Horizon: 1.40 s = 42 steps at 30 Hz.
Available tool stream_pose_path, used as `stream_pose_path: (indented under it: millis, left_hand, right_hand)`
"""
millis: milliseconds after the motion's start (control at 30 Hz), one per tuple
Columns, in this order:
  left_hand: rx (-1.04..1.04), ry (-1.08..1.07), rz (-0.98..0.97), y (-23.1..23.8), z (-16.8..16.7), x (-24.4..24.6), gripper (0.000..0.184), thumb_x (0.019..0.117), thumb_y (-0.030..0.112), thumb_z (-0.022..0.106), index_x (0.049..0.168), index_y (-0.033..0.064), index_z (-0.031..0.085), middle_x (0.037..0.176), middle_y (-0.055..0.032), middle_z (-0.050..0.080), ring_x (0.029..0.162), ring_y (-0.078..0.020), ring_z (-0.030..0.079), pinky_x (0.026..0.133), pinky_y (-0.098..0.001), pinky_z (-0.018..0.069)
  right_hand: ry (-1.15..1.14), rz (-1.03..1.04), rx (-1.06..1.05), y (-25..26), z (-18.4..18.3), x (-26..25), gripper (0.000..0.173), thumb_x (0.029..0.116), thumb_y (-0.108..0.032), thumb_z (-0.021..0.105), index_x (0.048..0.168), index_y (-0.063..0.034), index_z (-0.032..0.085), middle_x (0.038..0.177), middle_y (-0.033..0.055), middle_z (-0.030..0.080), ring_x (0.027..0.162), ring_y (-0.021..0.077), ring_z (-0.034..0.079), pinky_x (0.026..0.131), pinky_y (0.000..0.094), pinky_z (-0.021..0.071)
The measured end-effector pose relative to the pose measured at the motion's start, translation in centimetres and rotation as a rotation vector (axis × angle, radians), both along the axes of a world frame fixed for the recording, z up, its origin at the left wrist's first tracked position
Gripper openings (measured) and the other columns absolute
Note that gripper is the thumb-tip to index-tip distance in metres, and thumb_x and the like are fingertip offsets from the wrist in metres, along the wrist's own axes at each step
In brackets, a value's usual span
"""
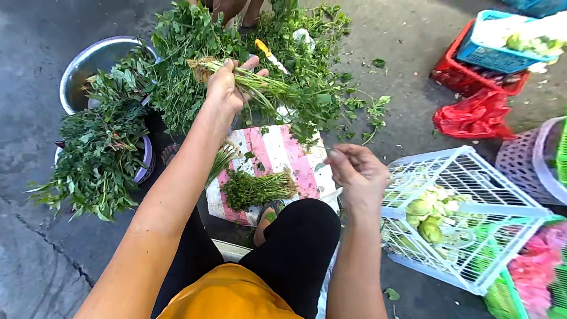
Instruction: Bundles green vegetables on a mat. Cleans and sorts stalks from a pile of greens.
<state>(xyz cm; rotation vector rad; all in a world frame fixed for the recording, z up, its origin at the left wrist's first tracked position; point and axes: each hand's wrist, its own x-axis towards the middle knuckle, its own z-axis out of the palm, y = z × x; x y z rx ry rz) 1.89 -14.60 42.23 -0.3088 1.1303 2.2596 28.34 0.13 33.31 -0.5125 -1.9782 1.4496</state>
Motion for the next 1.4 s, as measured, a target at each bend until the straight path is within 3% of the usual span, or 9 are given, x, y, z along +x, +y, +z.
stream_pose_path:
  millis: [167, 233, 300, 433, 600, 733, 833, 933, 1400]
  left_hand:
    - [0.07, -0.053, 0.053, -0.1, 0.4, -0.4, 0.036, 0.1141, 0.031, 0.026, 0.133, 0.0045, 0.041, 0.117, -0.0213, 0.069, 0.089, -0.0314, 0.075, 0.072, -0.042, 0.063]
    - [0.067, -0.058, 0.058, 0.1, 0.4, -0.1, 0.035, 0.1141, 0.032, 0.025, 0.131, 0.0054, 0.041, 0.117, -0.0204, 0.069, 0.088, -0.0306, 0.075, 0.072, -0.0421, 0.063]
    - [0.074, -0.07, 0.059, 0.6, 0.3, 0.4, 0.034, 0.114, 0.031, 0.026, 0.131, 0.0051, 0.041, 0.119, -0.0205, 0.068, 0.088, -0.0304, 0.075, 0.071, -0.0423, 0.063]
    - [0.084, -0.089, 0.066, 1.8, 0.5, 1.6, 0.034, 0.114, 0.031, 0.027, 0.132, 0.006, 0.041, 0.117, -0.0194, 0.069, 0.084, -0.0292, 0.074, 0.069, -0.0417, 0.0626]
    - [0.109, -0.08, 0.054, 2.2, 1.2, 2.6, 0.035, 0.1142, 0.033, 0.026, 0.132, 0.0062, 0.042, 0.118, -0.0195, 0.069, 0.084, -0.0295, 0.074, 0.067, -0.0402, 0.0624]
    - [0.141, -0.07, 0.047, 1.4, 2.0, 2.9, 0.037, 0.1142, 0.033, 0.026, 0.133, 0.0054, 0.042, 0.119, -0.0202, 0.069, 0.085, -0.0304, 0.075, 0.069, -0.0407, 0.0628]
    - [0.16, -0.074, 0.023, 1.3, 1.9, 3.2, 0.038, 0.1144, 0.033, 0.025, 0.132, 0.0042, 0.042, 0.119, -0.02, 0.069, 0.088, -0.0301, 0.075, 0.072, -0.0411, 0.0632]
    - [0.164, -0.095, 0.01, 1.3, 1.6, 3.1, 0.041, 0.1141, 0.033, 0.027, 0.138, 0.0039, 0.041, 0.121, -0.0209, 0.068, 0.094, -0.032, 0.074, 0.077, -0.0429, 0.063]
    - [0.109, -0.091, -0.051, 1.4, -0.5, 2.0, 0.04, 0.114, 0.036, 0.023, 0.133, 0.0081, 0.044, 0.122, -0.0167, 0.069, 0.093, -0.0315, 0.074, 0.072, -0.0466, 0.063]
  right_hand:
    - [-0.341, -0.263, 0.12, 4.2, -1.3, 8.6, 0.018, 0.1011, -0.019, 0.061, 0.108, -0.0023, 0.065, 0.087, 0.0013, 0.071, 0.068, 0.0083, 0.067, 0.059, 0.0256, 0.058]
    - [-0.841, -0.313, 0.306, 4.7, -1.1, 10.4, 0.04, 0.1051, -0.032, 0.057, 0.117, 0.0044, 0.071, 0.116, 0.0272, 0.068, 0.108, 0.04, 0.065, 0.094, 0.0598, 0.049]
    - [-0.921, -0.371, 0.406, 4.3, -0.8, 10.3, 0.041, 0.1048, -0.029, 0.055, 0.12, 0.006, 0.07, 0.131, 0.0378, 0.058, 0.126, 0.0545, 0.054, 0.105, 0.0714, 0.0372]
    - [-0.178, -0.296, 0.329, -0.7, 1.3, 4.1, 0.03, 0.1009, -0.016, 0.06, 0.119, 0.0079, 0.062, 0.108, 0.0145, 0.067, 0.091, 0.0128, 0.068, 0.079, 0.0301, 0.0598]
    - [-0.105, -0.018, 0.261, -7.3, 3.2, -5.0, 0.028, 0.1054, -0.019, 0.056, 0.122, -0.001, 0.069, 0.115, 0.0135, 0.071, 0.097, 0.0179, 0.072, 0.081, 0.0372, 0.0607]
    - [-0.016, 0.181, -0.431, -7.0, 2.7, -9.8, 0.06, 0.1043, -0.03, 0.059, 0.157, -0.0138, 0.035, 0.157, 0.004, 0.045, 0.136, 0.0199, 0.052, 0.106, 0.0439, 0.0525]
    - [0.247, 0.23, -0.764, -7.3, 3.1, -12.1, 0.044, 0.1026, -0.013, 0.06, 0.144, -0.0148, 0.045, 0.13, 0.0066, 0.062, 0.11, 0.0247, 0.068, 0.083, 0.0489, 0.0628]
    - [0.239, 0.198, -0.811, -7.3, 2.8, -12.4, 0.019, 0.1, -0.004, 0.062, 0.119, -0.0051, 0.063, 0.096, 0.0056, 0.069, 0.076, 0.0144, 0.068, 0.067, 0.031, 0.0617]
    - [-0.03, -0.295, -0.153, 1.9, -2.8, 7.6, 0.017, 0.097, -0.006, 0.063, 0.111, 0.0014, 0.067, 0.086, 0.0003, 0.072, 0.068, 0.0116, 0.069, 0.063, 0.0308, 0.0627]
